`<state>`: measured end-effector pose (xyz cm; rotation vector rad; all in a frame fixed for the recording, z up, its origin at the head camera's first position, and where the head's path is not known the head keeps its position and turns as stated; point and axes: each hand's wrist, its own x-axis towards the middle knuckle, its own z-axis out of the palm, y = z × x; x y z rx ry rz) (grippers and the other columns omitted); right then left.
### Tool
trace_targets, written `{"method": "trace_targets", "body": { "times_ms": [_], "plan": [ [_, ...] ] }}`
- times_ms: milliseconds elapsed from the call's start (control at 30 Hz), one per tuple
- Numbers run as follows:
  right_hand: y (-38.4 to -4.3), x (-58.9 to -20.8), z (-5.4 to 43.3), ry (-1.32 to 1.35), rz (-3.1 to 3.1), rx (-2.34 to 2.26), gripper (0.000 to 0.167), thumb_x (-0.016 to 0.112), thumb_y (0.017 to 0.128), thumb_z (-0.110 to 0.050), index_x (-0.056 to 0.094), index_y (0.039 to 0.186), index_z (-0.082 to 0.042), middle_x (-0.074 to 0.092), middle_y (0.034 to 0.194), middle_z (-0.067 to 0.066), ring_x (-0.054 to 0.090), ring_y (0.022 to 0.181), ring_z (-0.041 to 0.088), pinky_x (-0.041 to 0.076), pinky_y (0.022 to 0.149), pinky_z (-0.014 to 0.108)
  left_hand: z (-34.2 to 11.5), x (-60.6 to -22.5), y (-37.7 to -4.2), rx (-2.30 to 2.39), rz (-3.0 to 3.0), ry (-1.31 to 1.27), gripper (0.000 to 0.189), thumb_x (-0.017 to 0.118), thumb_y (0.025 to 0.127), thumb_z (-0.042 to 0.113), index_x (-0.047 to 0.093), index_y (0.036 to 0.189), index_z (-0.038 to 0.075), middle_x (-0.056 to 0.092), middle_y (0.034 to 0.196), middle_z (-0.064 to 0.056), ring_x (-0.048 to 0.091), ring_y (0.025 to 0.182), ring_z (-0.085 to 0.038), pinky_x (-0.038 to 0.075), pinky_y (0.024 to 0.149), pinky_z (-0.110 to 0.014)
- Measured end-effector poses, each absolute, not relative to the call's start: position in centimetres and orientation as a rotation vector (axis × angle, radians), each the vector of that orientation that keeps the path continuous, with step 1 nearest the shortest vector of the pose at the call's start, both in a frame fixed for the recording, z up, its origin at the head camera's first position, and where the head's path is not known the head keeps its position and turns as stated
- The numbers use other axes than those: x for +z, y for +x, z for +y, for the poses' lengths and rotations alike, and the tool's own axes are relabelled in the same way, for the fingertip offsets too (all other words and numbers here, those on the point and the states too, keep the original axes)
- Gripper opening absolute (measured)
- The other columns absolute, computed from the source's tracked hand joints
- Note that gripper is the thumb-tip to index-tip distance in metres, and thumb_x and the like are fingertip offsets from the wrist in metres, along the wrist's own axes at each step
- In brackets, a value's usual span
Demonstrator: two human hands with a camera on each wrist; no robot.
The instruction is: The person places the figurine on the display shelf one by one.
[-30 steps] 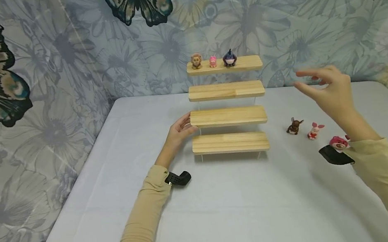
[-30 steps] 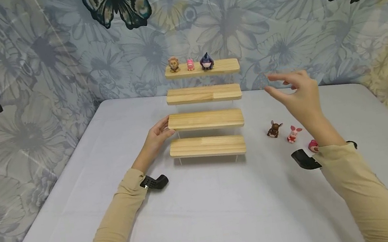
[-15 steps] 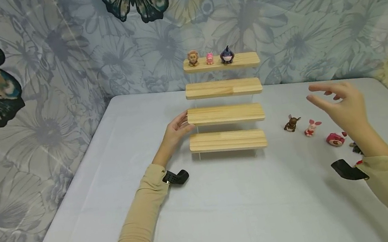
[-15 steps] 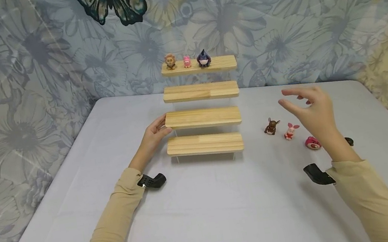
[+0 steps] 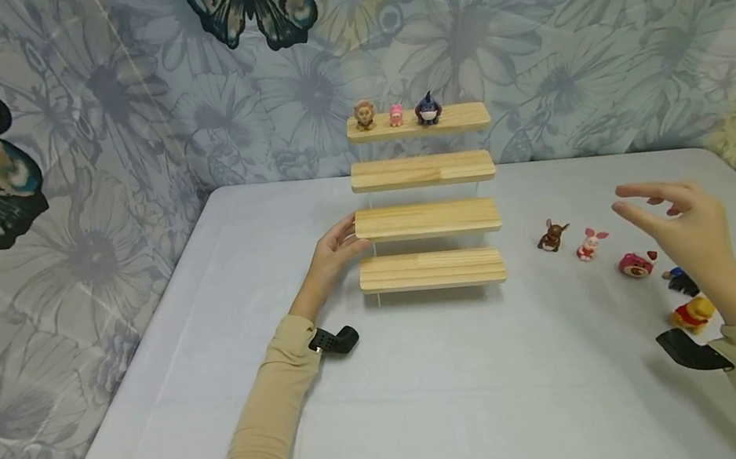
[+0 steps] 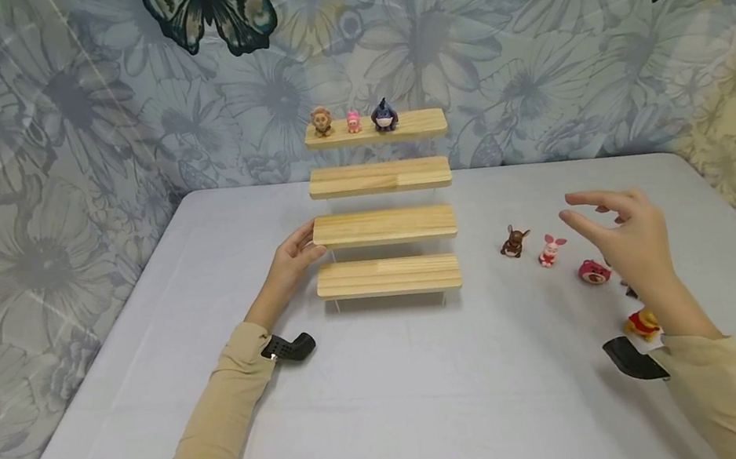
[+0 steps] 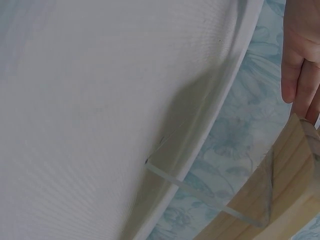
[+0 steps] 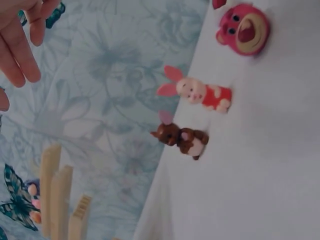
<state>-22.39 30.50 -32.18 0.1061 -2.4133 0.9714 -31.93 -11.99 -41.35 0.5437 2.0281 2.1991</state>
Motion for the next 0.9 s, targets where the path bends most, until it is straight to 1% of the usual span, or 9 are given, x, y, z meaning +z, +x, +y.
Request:
{"method": "trace_targets", "body": {
  "times_ms": [133,233,367,533,600,667,733,833,900],
  "plan": [
    [-21.3,-32.4,31.6,0.055,-2.477,0.962,0.029,0.068,0.08,-0.019,0.067,0.108,-0.011,0.049,0.09,-0.031,0.038,0.083,-0.004,0.026,0.067,0.021,-11.9,-40.5,-31.2,2.197,2.016,0.562,0.064,0.063,0.085,0.015,0.03,0.138,0.001,0.04,0.131,-0.016,0.041,0.117,-0.026,0.035,0.095,-0.032],
    [-20.4,-32.6,32.7,0.002,-2.541,0.896,0.031,0.067,0.081,-0.024,0.066,0.108,-0.01,0.045,0.088,-0.03,0.035,0.082,-0.006,0.025,0.065,0.022,-11.7,-40.0,-30.8,2.186,2.029,0.563,0.061,0.06,0.086,0.01,0.03,0.138,0.0,0.04,0.132,-0.016,0.041,0.117,-0.026,0.035,0.095,-0.03],
    [-19.2,-32.9,34.0,-0.052,-2.614,0.79,0.035,0.068,0.08,-0.028,0.064,0.106,-0.005,0.039,0.088,-0.03,0.032,0.08,-0.002,0.026,0.06,0.025,-11.6,-40.1,-31.0,2.184,2.025,0.565,0.06,0.06,0.086,0.01,0.031,0.138,0.002,0.04,0.131,-0.015,0.041,0.118,-0.026,0.036,0.094,-0.03],
    [-18.5,-33.2,34.9,-0.093,-2.643,0.81,0.035,0.069,0.079,-0.029,0.065,0.107,-0.009,0.039,0.09,-0.029,0.032,0.079,-0.002,0.027,0.058,0.026,-11.9,-41.3,-32.0,2.226,2.01,0.55,0.062,0.063,0.085,0.014,0.033,0.138,0.005,0.042,0.131,-0.013,0.042,0.117,-0.024,0.036,0.095,-0.031],
    [-18.3,-33.5,35.0,-0.091,-2.645,0.811,0.034,0.069,0.08,-0.028,0.065,0.107,-0.008,0.041,0.089,-0.026,0.032,0.078,-0.003,0.027,0.058,0.025,-12.0,-41.8,-32.4,2.238,2.015,0.551,0.064,0.065,0.083,0.017,0.034,0.138,0.005,0.043,0.13,-0.013,0.043,0.116,-0.023,0.037,0.094,-0.03],
    [-18.2,-33.7,35.0,-0.076,-2.653,0.791,0.035,0.068,0.08,-0.027,0.064,0.105,-0.004,0.044,0.09,-0.019,0.033,0.079,0.001,0.027,0.058,0.026,-12.0,-42.0,-32.5,2.245,2.024,0.556,0.067,0.067,0.081,0.022,0.034,0.137,0.005,0.044,0.128,-0.013,0.044,0.115,-0.023,0.037,0.093,-0.03],
    [-18.1,-34.0,35.1,-0.065,-2.672,0.76,0.036,0.067,0.081,-0.027,0.063,0.104,0.001,0.044,0.09,-0.017,0.034,0.081,0.008,0.027,0.06,0.03,-11.9,-42.1,-32.5,2.249,2.026,0.559,0.067,0.068,0.081,0.023,0.035,0.137,0.005,0.045,0.127,-0.012,0.045,0.114,-0.022,0.038,0.093,-0.03],
    [-17.8,-34.5,35.8,-0.062,-2.728,0.729,0.04,0.066,0.082,-0.027,0.06,0.105,0.005,0.042,0.09,-0.019,0.035,0.085,0.021,0.028,0.061,0.037,-11.8,-41.1,-31.7,2.231,2.034,0.546,0.062,0.064,0.084,0.015,0.034,0.137,0.002,0.043,0.128,-0.015,0.044,0.115,-0.024,0.038,0.093,-0.029],
    [-17.7,-35.0,36.6,-0.076,-2.787,0.721,0.044,0.065,0.083,-0.029,0.058,0.108,0.007,0.05,0.095,-0.014,0.036,0.088,0.029,0.028,0.061,0.041,-11.7,-40.5,-31.2,2.216,2.036,0.538,0.059,0.06,0.086,0.008,0.032,0.137,0.001,0.042,0.129,-0.016,0.043,0.116,-0.025,0.037,0.093,-0.029]
  ]
}}
